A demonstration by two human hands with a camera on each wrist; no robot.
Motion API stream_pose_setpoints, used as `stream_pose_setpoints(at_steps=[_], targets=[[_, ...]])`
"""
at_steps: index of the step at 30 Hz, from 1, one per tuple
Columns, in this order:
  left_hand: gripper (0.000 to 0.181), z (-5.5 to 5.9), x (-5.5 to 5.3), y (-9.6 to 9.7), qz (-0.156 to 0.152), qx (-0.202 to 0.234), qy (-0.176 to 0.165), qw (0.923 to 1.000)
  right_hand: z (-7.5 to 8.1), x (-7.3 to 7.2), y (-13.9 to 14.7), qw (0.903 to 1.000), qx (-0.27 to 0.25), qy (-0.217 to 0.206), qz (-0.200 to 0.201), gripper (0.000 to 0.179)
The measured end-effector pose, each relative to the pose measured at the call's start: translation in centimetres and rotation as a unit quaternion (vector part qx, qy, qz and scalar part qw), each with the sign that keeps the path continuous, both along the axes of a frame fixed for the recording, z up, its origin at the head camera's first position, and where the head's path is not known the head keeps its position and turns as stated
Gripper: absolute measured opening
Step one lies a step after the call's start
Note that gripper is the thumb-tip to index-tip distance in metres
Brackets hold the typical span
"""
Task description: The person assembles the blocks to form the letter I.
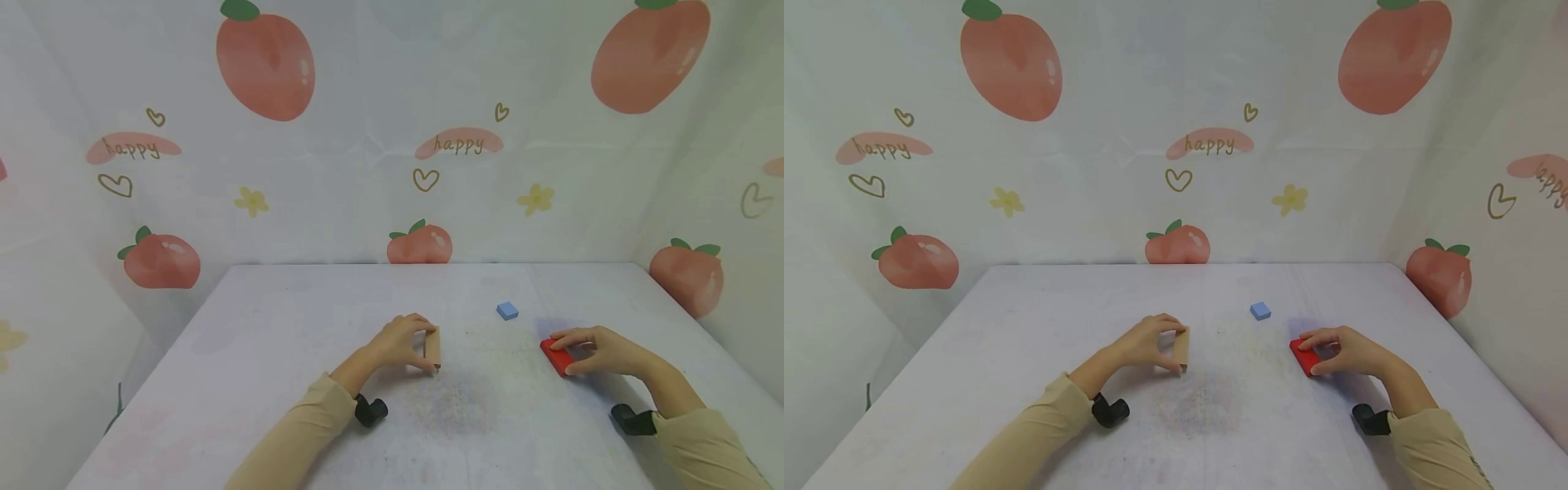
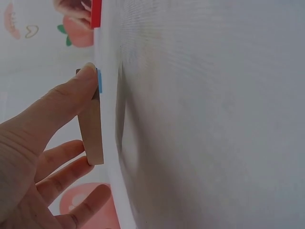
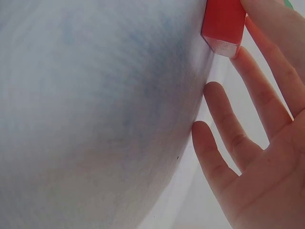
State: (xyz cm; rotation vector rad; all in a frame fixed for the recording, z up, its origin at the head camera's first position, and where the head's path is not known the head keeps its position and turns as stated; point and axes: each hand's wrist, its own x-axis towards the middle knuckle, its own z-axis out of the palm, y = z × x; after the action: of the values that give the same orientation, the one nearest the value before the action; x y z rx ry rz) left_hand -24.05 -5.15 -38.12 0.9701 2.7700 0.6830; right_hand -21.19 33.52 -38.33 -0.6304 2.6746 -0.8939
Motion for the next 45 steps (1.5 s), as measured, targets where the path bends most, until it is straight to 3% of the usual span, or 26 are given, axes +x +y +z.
stream_pose_setpoints(at_steps=[5,22,31,45], targets=[[0.07,-0.1,0.0,0.4,-0.003,-0.01,0.013,0.9999,0.0,0.2,-0.1,1.0,0.0,0.0,0.001,0.036],[0.071,-0.5,0.1,1.6,0.012,-0.035,-0.005,0.9993,-0.6,0.3,0.2,1.0,0.002,0.007,0.003,0.036],[0.071,-0.5,0.3,2.4,0.008,-0.047,0.003,0.9989,-0.6,0.2,0.2,0.9999,0.003,0.011,0.004,0.036],[0.072,-0.4,-0.1,3.2,0.011,-0.053,-0.002,0.9985,0.0,-0.2,0.3,0.9999,-0.003,-0.01,0.0,0.036]])
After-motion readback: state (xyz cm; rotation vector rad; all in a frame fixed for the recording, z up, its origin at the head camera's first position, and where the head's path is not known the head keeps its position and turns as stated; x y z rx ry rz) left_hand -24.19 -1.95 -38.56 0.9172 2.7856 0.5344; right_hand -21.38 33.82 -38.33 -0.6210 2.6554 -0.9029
